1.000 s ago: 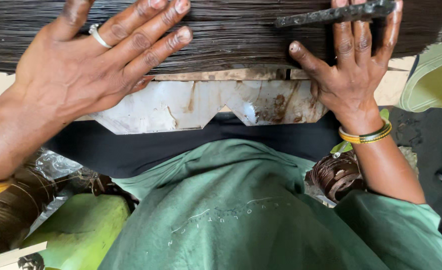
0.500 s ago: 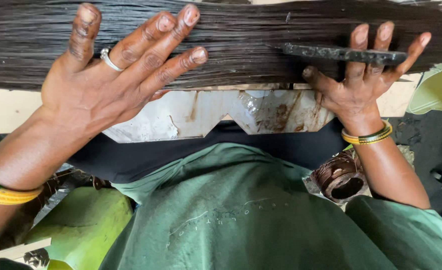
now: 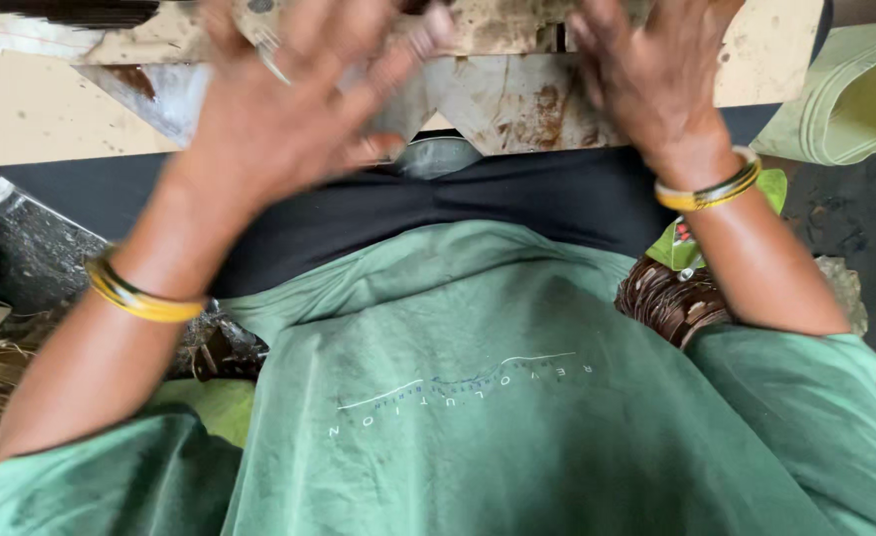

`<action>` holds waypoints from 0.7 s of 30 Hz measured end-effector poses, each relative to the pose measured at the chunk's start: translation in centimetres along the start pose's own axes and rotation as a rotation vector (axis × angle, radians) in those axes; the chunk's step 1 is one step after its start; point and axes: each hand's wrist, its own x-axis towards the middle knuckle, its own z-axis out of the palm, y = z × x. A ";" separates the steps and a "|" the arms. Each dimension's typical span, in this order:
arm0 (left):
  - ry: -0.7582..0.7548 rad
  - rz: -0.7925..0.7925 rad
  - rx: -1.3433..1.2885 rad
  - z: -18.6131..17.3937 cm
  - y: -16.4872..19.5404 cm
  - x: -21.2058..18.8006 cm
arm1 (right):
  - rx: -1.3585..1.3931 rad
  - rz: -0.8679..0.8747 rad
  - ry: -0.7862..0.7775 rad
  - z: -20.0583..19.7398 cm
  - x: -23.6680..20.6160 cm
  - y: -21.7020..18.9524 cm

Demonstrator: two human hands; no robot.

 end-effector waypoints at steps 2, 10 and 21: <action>-0.127 -0.005 -0.128 0.6 3.7 -0.2 | 0.002 -0.173 0.215 -1.1 0.0 -2.8; -0.222 -0.321 -0.232 3.7 5.5 -1.1 | 0.277 0.072 0.019 1.4 -0.7 -6.9; -0.147 -0.180 -0.012 1.2 9.0 1.2 | 0.067 0.078 0.298 0.0 -5.0 -4.4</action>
